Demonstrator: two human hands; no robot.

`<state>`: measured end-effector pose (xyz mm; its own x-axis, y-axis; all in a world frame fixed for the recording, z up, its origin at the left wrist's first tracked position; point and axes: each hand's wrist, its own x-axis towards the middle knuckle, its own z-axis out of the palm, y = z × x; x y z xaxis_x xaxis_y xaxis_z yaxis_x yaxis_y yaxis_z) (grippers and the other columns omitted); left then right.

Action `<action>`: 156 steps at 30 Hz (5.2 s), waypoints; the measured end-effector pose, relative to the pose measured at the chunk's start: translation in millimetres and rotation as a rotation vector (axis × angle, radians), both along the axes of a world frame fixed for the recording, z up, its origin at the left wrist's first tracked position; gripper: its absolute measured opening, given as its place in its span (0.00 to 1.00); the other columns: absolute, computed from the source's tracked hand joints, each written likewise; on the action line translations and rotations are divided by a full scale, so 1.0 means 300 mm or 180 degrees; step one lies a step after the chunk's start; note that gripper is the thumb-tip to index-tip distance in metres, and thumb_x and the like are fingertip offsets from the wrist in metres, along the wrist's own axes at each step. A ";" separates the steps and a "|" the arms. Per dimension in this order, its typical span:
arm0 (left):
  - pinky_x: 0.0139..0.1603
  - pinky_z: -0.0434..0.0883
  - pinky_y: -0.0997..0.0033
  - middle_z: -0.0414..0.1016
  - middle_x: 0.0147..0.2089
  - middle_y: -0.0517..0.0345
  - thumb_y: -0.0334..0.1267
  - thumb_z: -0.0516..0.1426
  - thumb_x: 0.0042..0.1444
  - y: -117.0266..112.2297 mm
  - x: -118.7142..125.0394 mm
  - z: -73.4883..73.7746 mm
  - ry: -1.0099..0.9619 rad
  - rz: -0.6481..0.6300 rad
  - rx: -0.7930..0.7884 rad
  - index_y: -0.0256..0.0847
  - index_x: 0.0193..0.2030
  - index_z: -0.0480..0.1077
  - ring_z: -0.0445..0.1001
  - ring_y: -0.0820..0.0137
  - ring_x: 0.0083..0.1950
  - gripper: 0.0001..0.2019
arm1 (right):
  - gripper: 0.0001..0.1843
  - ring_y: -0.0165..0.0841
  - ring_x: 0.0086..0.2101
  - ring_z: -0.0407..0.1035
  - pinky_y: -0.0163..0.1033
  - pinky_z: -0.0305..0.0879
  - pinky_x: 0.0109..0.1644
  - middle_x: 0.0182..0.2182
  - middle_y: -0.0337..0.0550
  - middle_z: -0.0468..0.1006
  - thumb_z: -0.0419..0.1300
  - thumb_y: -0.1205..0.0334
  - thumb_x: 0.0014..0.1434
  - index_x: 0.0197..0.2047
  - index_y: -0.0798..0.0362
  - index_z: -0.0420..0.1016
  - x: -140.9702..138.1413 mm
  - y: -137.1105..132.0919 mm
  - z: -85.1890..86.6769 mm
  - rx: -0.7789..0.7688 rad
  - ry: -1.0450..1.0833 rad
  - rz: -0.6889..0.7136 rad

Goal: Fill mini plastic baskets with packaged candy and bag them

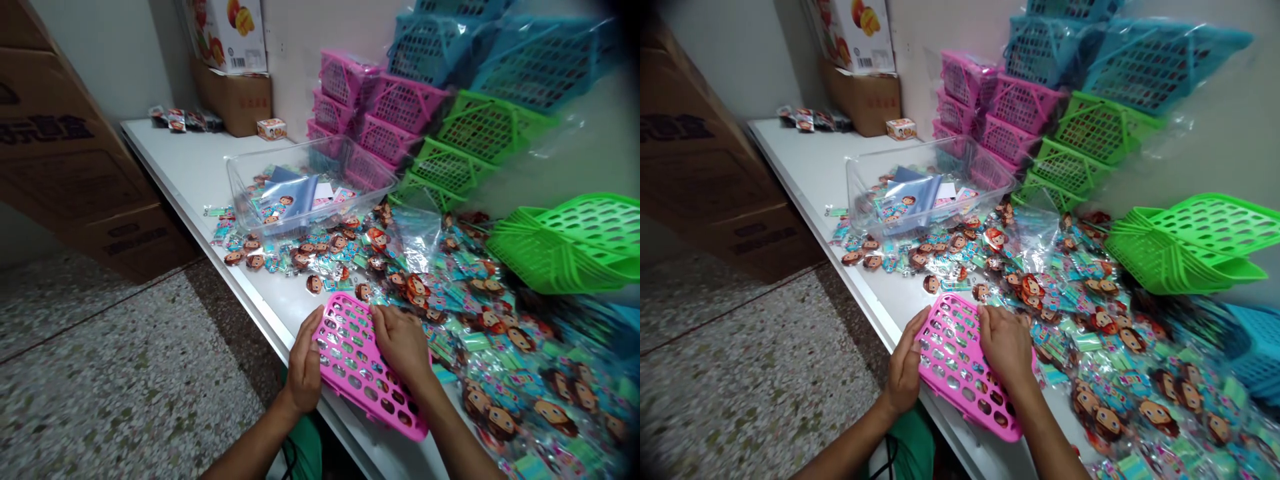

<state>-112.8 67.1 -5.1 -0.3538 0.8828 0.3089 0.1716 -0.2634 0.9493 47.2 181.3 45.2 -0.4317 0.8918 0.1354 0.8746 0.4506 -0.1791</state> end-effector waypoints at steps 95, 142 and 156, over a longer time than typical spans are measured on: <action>0.64 0.29 0.38 0.40 0.72 0.57 0.54 0.48 0.59 0.139 0.054 0.271 0.5120 -0.2842 0.0516 0.55 0.68 0.43 0.33 0.51 0.71 0.31 | 0.17 0.31 0.30 0.65 0.33 0.55 0.36 0.28 0.38 0.73 0.42 0.57 0.66 0.35 0.50 0.70 0.187 -0.126 -0.091 -0.0416 0.2892 -0.0998; 0.63 0.35 0.32 0.29 0.72 0.49 0.54 0.47 0.59 0.100 0.159 0.278 0.5168 -0.2752 0.0139 0.56 0.68 0.40 0.33 0.47 0.71 0.32 | 0.18 0.35 0.30 0.69 0.39 0.65 0.36 0.27 0.41 0.76 0.59 0.46 0.49 0.32 0.55 0.73 0.218 -0.089 -0.127 -0.1845 0.5084 -0.1111; 0.61 0.37 0.28 0.39 0.72 0.49 0.42 0.54 0.55 0.096 0.140 0.276 0.4729 -0.2760 0.0116 0.58 0.67 0.44 0.35 0.45 0.71 0.35 | 0.18 0.28 0.22 0.64 0.35 0.60 0.29 0.22 0.36 0.73 0.67 0.48 0.42 0.28 0.54 0.71 0.233 -0.032 -0.093 -0.2770 0.4782 -0.1062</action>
